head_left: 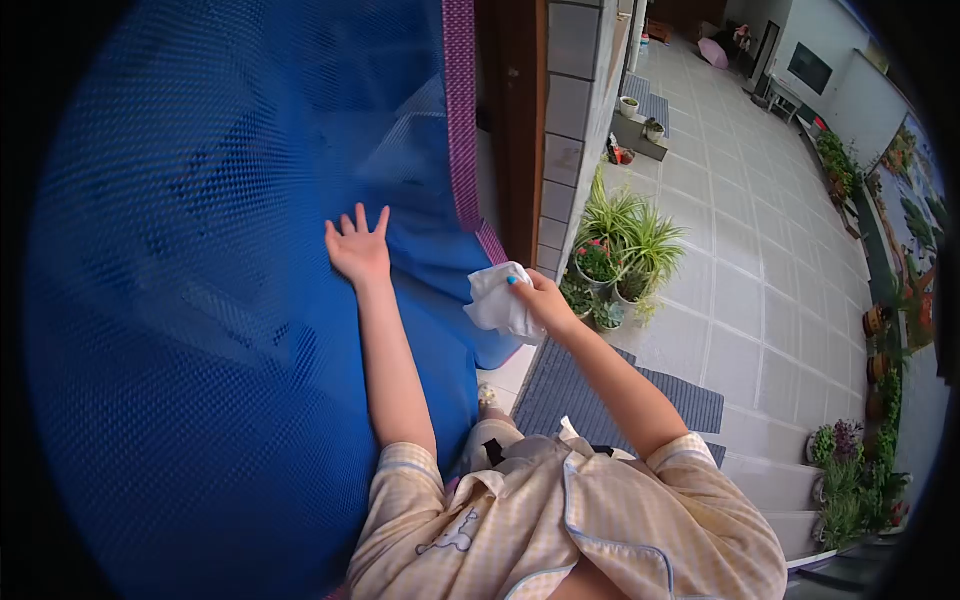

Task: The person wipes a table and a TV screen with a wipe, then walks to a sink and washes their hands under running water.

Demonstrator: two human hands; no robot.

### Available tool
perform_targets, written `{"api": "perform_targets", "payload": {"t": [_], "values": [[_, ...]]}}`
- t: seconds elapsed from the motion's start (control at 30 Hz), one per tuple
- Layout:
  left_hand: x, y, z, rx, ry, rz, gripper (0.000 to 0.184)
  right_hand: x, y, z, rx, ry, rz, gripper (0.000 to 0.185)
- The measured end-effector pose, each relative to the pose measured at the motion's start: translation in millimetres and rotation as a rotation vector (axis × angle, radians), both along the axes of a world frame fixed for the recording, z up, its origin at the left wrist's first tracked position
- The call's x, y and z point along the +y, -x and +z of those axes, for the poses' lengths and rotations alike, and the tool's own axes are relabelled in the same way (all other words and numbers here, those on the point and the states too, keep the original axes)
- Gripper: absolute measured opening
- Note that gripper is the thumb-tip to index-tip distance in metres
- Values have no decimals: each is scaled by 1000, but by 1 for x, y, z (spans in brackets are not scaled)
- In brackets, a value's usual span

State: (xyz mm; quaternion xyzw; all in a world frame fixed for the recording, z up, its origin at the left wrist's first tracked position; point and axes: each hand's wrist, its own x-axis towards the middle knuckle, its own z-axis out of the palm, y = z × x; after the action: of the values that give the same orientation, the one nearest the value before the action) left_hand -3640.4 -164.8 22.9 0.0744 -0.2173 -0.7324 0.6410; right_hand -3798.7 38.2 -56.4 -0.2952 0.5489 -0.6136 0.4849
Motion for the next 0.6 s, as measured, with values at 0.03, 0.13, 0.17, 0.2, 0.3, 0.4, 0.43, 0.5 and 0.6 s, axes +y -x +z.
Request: {"api": "perform_targets", "payload": {"t": [0.03,0.13,0.17,0.2,0.3,0.4,0.43,0.5,0.6], "values": [[-23,-17,12,-22,46,94,72,-35,-1,-3,-10,31,16,27],[-80,-76,50,-142,178,312,74,-137,-10,-19,-69,0,-5,25],[-103,-94,63,-135,210,374,74,-174,-9,-23,-121,-10,-34,25],[-116,-114,75,-169,261,458,71,-200,-10,-23,-178,-14,-3,26],[-148,-179,114,-184,383,681,42,-267,-12,-31,-329,20,35,26],[-178,-331,137,-184,797,688,21,-314,-7,-44,-433,39,20,25],[-166,-346,159,-138,733,1065,21,-331,-2,-50,-445,26,18,25],[-178,-343,155,-178,678,1377,19,-371,10,-62,-548,22,49,25],[-266,-240,39,-540,352,1188,24,-428,23,-71,-679,27,81,27]]}}
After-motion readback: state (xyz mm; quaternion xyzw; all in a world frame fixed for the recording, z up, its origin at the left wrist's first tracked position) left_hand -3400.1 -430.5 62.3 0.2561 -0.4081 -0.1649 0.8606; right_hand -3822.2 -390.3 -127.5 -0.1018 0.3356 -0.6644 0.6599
